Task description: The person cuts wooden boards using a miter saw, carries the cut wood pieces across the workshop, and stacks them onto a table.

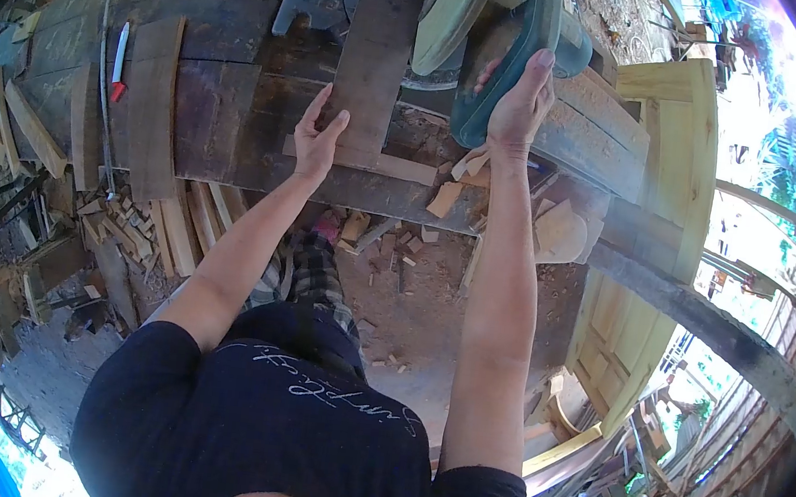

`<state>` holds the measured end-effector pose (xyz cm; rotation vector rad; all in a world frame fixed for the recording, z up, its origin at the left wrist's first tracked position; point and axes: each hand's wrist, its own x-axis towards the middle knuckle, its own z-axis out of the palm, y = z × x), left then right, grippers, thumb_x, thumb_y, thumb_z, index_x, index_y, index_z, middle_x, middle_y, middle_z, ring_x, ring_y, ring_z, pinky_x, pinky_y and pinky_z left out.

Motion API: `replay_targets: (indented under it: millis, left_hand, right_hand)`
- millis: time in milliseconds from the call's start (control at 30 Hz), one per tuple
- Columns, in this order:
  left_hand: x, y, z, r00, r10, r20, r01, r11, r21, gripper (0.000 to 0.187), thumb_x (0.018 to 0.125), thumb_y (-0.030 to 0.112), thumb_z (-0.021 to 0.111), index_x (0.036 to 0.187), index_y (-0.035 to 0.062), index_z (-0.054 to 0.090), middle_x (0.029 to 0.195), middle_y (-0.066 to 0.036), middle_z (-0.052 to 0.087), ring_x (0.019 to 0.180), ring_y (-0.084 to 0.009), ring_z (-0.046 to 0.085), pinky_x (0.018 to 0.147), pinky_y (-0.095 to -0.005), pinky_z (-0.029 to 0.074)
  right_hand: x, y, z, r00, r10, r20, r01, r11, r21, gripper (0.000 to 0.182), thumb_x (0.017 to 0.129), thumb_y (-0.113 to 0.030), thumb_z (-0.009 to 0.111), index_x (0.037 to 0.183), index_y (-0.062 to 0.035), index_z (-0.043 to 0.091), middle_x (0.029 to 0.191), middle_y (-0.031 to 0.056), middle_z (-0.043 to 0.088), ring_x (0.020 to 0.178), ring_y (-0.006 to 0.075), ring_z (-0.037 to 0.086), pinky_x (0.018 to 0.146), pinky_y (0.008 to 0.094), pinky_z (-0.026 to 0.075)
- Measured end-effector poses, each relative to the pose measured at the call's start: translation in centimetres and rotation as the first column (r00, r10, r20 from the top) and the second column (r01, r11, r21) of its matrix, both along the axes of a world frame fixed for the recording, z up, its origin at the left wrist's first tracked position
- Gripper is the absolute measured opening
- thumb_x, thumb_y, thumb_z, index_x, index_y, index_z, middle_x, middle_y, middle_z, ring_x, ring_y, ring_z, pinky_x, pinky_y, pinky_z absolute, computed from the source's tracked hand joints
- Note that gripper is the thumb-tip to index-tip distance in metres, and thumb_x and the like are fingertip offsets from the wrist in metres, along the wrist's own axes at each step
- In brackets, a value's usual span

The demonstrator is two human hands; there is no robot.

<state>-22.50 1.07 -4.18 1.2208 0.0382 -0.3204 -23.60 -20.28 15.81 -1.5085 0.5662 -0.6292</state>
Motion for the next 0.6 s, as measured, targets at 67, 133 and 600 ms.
replay_targets:
  millis: [67, 133, 600]
  left_hand:
    - [0.0, 0.0, 0.2, 1.0, 0.002, -0.004, -0.002, 1.0, -0.004, 0.054, 0.09, 0.005, 0.068, 0.141, 0.0065, 0.05, 0.126, -0.003, 0.06, 0.107, -0.0087, 0.057, 0.096, -0.0244, 0.045]
    - [0.0, 0.1, 0.4, 1.0, 0.002, 0.011, -0.002, 1.0, 0.016, 0.054, 0.09, 0.005, 0.068, 0.141, 0.0071, 0.05, 0.124, -0.002, 0.061, 0.104, -0.0082, 0.057, 0.094, -0.0242, 0.045]
    - [0.0, -0.1, 0.5, 0.999, 0.03, -0.02, -0.031, 0.999, -0.021, 0.055, 0.089, 0.006, 0.07, 0.14, 0.0092, 0.051, 0.112, 0.0, 0.064, 0.093, -0.0052, 0.058, 0.085, -0.0213, 0.047]
  right_hand:
    - [0.0, 0.0, -0.2, 1.0, -0.001, -0.003, 0.001, 1.0, -0.009, 0.056, 0.1, -0.056, 0.038, 0.094, -0.0029, 0.053, 0.07, 0.0096, 0.058, 0.058, 0.0169, 0.058, 0.052, 0.0301, 0.048]
    - [-0.1, 0.0, -0.4, 1.0, -0.003, -0.007, 0.003, 1.0, -0.017, 0.056, 0.1, -0.056, 0.038, 0.094, -0.0027, 0.053, 0.07, 0.0096, 0.058, 0.058, 0.0169, 0.058, 0.053, 0.0301, 0.048]
    - [-0.4, 0.4, -2.2, 1.0, -0.005, 0.026, 0.007, 0.998, -0.056, 0.057, 0.1, -0.056, 0.035, 0.098, -0.0017, 0.052, 0.069, 0.0104, 0.058, 0.057, 0.0178, 0.057, 0.054, 0.0299, 0.048]
